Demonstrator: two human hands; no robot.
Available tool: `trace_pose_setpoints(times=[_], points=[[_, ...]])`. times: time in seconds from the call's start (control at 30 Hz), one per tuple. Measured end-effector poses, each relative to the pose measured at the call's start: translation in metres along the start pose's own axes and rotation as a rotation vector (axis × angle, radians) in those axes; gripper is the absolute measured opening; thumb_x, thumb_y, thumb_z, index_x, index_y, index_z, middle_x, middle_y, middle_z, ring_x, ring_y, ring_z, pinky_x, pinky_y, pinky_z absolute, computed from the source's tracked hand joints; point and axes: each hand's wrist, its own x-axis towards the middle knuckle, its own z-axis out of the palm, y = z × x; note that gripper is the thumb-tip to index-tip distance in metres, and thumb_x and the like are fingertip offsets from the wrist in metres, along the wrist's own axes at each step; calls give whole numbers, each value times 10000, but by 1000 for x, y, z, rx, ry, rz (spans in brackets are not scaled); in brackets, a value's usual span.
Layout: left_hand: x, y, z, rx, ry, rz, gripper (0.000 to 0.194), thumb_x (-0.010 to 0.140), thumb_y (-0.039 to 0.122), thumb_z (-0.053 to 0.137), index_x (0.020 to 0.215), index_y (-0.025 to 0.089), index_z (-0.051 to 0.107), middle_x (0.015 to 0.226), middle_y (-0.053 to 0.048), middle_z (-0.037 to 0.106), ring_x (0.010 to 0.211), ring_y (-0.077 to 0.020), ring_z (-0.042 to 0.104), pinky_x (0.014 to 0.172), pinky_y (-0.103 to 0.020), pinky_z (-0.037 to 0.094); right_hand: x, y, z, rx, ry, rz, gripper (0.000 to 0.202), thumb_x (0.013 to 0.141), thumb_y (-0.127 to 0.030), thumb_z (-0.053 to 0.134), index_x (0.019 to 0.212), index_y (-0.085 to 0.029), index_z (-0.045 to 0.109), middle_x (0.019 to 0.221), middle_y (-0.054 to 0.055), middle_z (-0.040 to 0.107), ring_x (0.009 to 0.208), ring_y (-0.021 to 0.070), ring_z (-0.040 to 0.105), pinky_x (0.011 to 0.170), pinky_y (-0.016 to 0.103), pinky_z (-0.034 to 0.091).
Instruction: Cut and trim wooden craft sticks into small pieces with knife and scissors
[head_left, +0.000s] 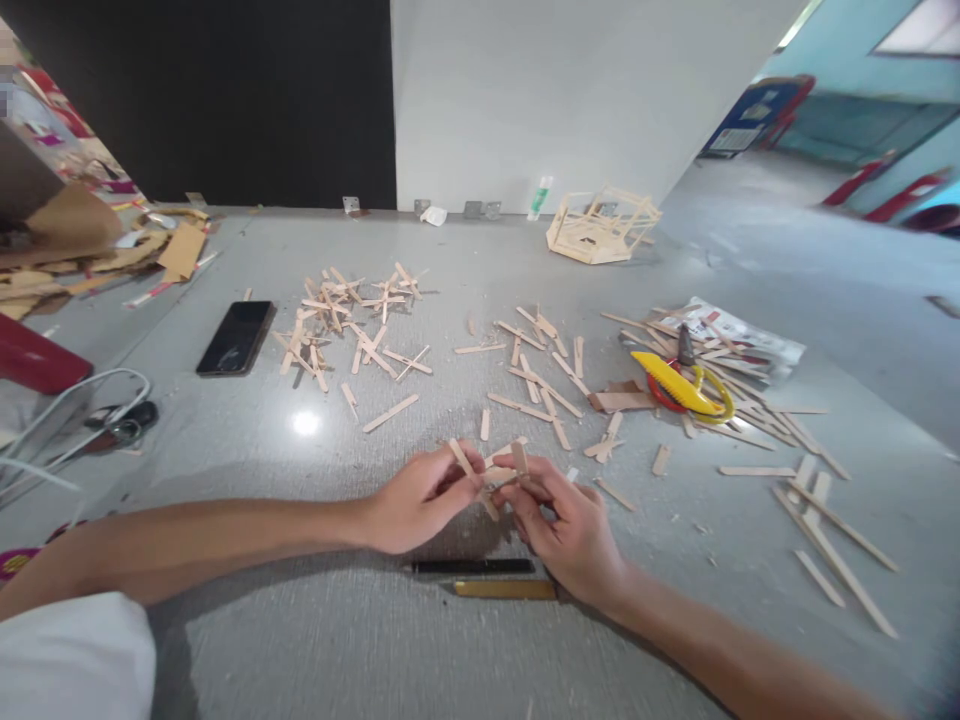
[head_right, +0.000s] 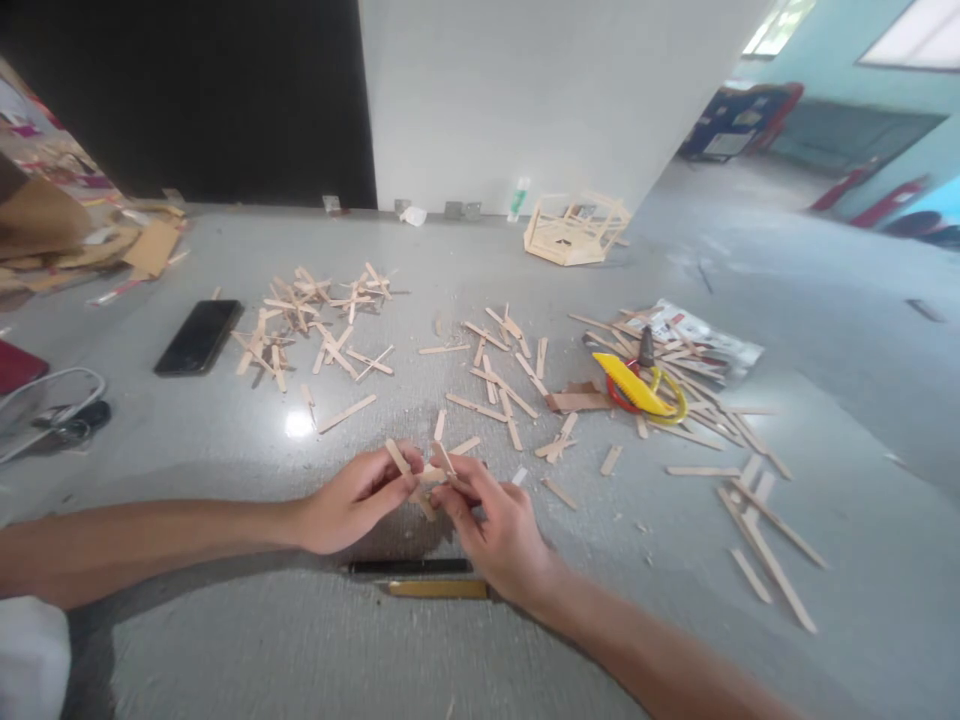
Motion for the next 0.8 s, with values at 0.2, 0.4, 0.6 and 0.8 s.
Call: trace_pose_setpoints(times=[0.2, 0.4, 0.6, 0.8], points=[[1, 1, -2, 75, -27, -42, 291, 969, 420, 508, 834, 165, 536, 611, 48, 426, 526, -90, 362, 490, -210, 263, 0, -2, 2, 198, -33, 176, 302, 985, -388, 520, 740, -212, 524, 536, -37, 570, 390, 73, 461, 407, 197, 379], [2, 4, -1, -11, -6, -73, 313, 985, 445, 481, 847, 167, 516, 647, 22, 528, 494, -80, 435, 455, -188, 323, 2, -1, 4, 437, 45, 325, 345, 959, -472, 558, 741, -212, 494, 549, -42, 562, 344, 59, 414, 353, 194, 368], [1, 4, 0, -88, 52, -75, 326, 984, 459, 506, 853, 162, 532, 648, 31, 502, 488, -72, 444, 453, -182, 363, 0, -1, 5, 450, 41, 320, 359, 966, -475, 547, 725, -216, 488, 499, -53, 534, 315, 65, 425, 333, 193, 361], [2, -3, 2, -250, 55, -100, 362, 964, 521, 536, 956, 161, 499, 755, -21, 646, 469, -75, 533, 441, -189, 424, 4, 2, 4, 416, 78, 302, 320, 963, -501, 536, 898, -190, 573, 618, -14, 636, 338, 70, 473, 343, 200, 388]])
